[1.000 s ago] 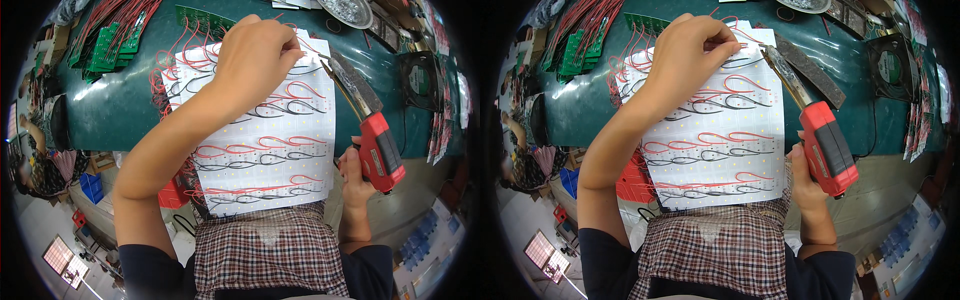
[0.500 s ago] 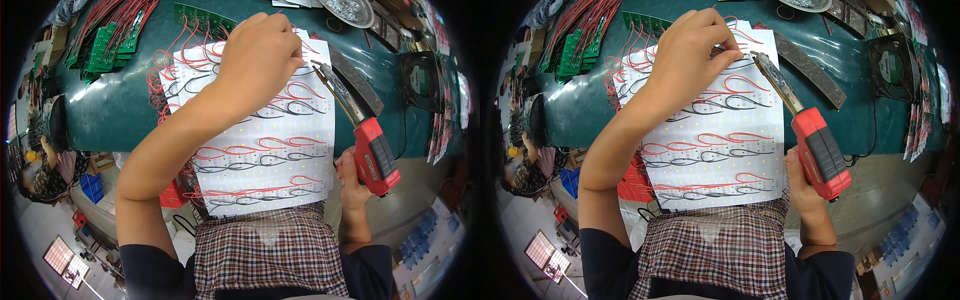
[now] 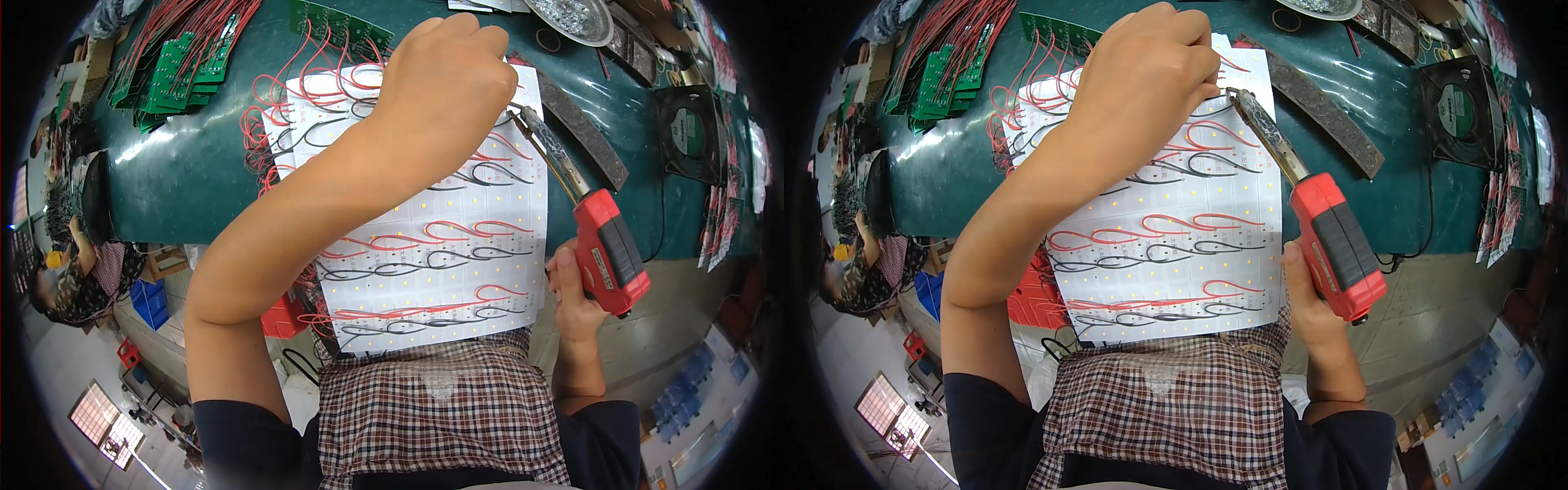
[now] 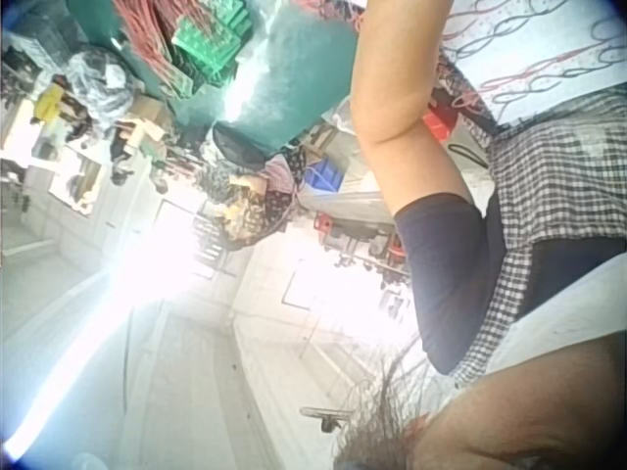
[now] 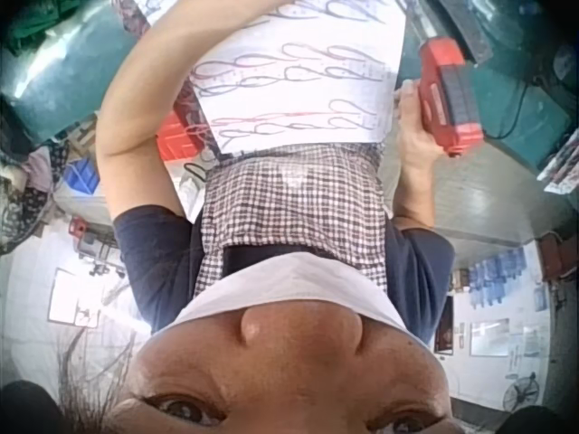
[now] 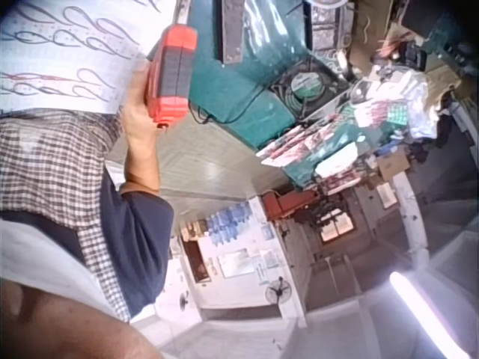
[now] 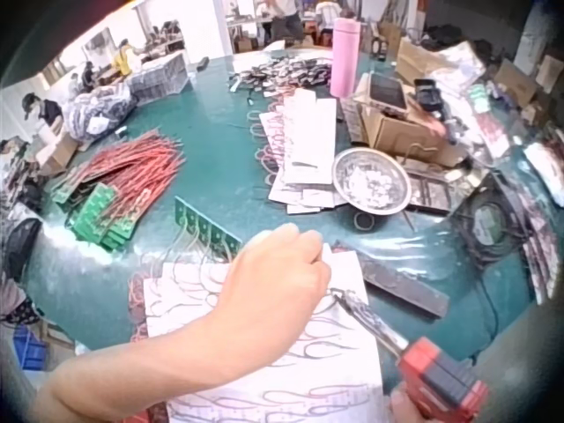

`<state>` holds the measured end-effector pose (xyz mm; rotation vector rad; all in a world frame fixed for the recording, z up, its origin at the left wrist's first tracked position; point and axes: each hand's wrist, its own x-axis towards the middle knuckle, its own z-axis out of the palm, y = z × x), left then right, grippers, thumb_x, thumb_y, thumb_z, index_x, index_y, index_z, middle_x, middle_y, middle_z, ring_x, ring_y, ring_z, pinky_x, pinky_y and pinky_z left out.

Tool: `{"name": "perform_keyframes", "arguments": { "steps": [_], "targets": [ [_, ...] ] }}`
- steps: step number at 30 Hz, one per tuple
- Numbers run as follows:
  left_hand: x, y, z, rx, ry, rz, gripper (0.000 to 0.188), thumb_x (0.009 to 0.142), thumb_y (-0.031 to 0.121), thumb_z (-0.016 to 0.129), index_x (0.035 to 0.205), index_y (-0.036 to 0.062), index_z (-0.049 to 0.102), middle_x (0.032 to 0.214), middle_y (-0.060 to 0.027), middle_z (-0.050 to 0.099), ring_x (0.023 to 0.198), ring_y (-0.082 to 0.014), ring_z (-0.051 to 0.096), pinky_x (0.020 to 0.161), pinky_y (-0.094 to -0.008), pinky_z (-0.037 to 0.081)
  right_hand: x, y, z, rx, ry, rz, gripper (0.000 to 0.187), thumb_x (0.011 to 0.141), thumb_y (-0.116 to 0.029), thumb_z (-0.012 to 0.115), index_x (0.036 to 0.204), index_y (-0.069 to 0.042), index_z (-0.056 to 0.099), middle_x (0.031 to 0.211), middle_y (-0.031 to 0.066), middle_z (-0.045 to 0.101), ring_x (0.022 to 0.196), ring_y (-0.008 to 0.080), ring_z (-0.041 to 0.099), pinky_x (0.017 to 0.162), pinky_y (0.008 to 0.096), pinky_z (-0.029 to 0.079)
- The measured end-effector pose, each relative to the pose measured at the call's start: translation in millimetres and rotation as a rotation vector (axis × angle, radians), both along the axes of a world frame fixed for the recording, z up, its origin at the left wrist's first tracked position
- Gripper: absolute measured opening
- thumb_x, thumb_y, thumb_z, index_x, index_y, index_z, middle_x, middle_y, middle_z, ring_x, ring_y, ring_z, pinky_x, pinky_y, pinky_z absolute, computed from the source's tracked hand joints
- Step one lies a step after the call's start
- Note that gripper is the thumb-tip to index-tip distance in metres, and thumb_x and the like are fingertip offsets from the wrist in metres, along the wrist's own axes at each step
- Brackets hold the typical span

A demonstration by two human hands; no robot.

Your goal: Soldering wires onto LED circuit boards at an assembly line workbench.

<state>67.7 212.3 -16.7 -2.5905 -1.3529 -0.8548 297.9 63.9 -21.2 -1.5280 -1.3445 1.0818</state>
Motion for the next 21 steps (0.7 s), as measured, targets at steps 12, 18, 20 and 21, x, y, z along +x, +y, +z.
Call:
{"name": "perform_keyframes", "arguments": {
  "steps": [12, 18, 20, 21],
  "targets": [
    [0.7, -0.6, -0.7, 0.005, 0.009, -0.015, 0.004, 0.06, 0.008, 0.068, 0.063, 0.0077, 0.07, 0.074, -0.0052, 0.058, 0.079, -0.0231, 0.058, 0.069, -0.0363, 0.046, -2.4, -0.3, -0.7, 0.03, 0.006, -0.058, 0.009, 0.093, -0.006, 0.064, 0.096, 0.0, 0.059, 0.071, 0.0056, 0.06, 0.048, 0.0057, 0.045, 0.044, 0.0219, 0.036],
    [2.3, -0.8, -2.0, 0.014, 0.006, -0.019, 0.004, 0.058, 0.008, 0.068, 0.062, 0.0076, 0.07, 0.073, -0.0053, 0.057, 0.078, -0.023, 0.058, 0.068, -0.0363, 0.046, -0.4, -1.1, -0.1, 0.021, 0.035, -0.045, 0.009, 0.093, -0.005, 0.062, 0.087, 0.0, 0.058, 0.07, 0.0048, 0.059, 0.046, 0.0053, 0.043, 0.044, 0.0215, 0.035],
    [2.9, 0.0, -3.0, 0.01, -0.006, -0.022, 0.004, 0.058, 0.008, 0.068, 0.062, 0.0076, 0.069, 0.073, -0.0054, 0.057, 0.077, -0.023, 0.057, 0.068, -0.0362, 0.046, -4.6, 2.4, 3.7, 0.046, 0.072, -0.076, 0.01, 0.093, -0.005, 0.061, 0.085, 0.0, 0.058, 0.069, 0.0044, 0.057, 0.046, 0.0052, 0.042, 0.044, 0.0216, 0.035],
    [2.6, 0.6, -4.1, 0.008, 0.004, -0.017, 0.004, 0.058, 0.008, 0.068, 0.062, 0.0075, 0.069, 0.073, -0.0054, 0.057, 0.077, -0.0231, 0.057, 0.068, -0.0363, 0.046, -6.6, 4.3, 4.5, 0.071, 0.111, -0.105, 0.011, 0.093, -0.005, 0.06, 0.084, -0.001, 0.058, 0.067, 0.004, 0.056, 0.045, 0.0051, 0.04, 0.044, 0.0217, 0.035]
  ]
}}
